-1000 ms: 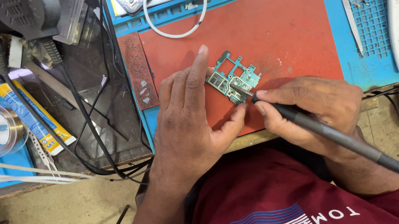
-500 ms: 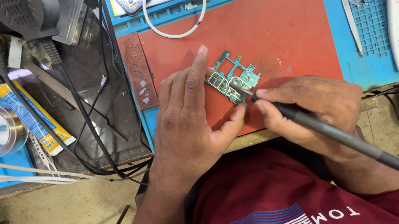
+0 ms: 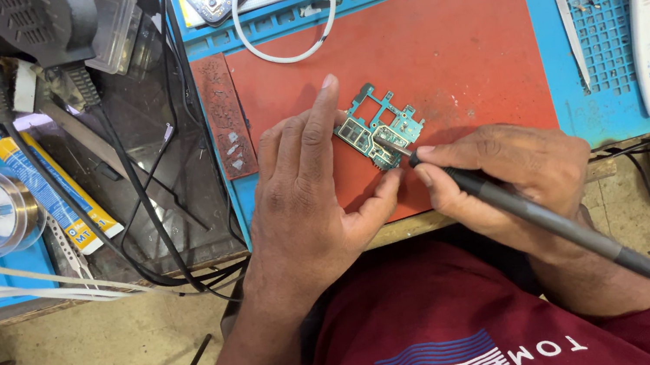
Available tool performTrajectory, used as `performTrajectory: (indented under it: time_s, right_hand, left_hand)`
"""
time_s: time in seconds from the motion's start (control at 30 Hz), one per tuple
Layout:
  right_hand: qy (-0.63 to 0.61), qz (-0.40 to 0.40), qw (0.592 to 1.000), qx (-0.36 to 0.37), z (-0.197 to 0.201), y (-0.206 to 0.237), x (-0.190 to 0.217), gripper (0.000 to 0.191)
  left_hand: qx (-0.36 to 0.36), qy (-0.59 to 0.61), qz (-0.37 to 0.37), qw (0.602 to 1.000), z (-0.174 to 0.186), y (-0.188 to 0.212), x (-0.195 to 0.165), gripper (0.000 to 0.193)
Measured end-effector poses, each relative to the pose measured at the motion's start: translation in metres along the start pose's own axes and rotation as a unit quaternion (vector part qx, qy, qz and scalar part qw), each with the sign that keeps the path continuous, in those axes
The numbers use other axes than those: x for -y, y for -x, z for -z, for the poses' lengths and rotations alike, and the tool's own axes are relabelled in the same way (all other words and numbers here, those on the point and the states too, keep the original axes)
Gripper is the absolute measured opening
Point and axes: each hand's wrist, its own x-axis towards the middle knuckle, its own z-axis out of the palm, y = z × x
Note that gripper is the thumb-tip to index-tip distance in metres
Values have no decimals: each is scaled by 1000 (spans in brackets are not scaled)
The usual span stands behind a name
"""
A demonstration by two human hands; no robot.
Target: The person uses a metal pick to scrape and clean a small green circuit board on a red mat. They then apply a paste from a syringe onto the board and use a hot air gun to heat the treated area. The board is rotated and repositioned during the process.
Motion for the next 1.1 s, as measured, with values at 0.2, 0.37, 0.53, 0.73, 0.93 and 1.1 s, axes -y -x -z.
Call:
performTrajectory:
  time_s: [0.2,0.37,0.53,0.73,0.93,1.1]
  right_hand:
    - [15,-4,1000,-7,-2,-1,-1,19]
    - [0,-19,1000,-5,1,-1,0,20]
    - [-2,-19,1000,-4,-1,0,-1,21]
    - [3,-19,1000,-6,-1,1,-2,21]
    - [10,-11,1000,-8,-1,0,-2,19]
    - [1,-13,1000,-7,0,-1,0,20]
  left_hand:
    - [-2,0,-2,1000,0,0,1,98]
    - [-2,2,-4,1000,-1,0,0,98]
    - [-3,0,-5,1000,0,0,1,98]
    - [-2,-1,-2,1000,0,0,0,98]
    - [1,-2,3,1000,0,0,1,98]
    - [-3,-2,-4,1000,1,0,1,98]
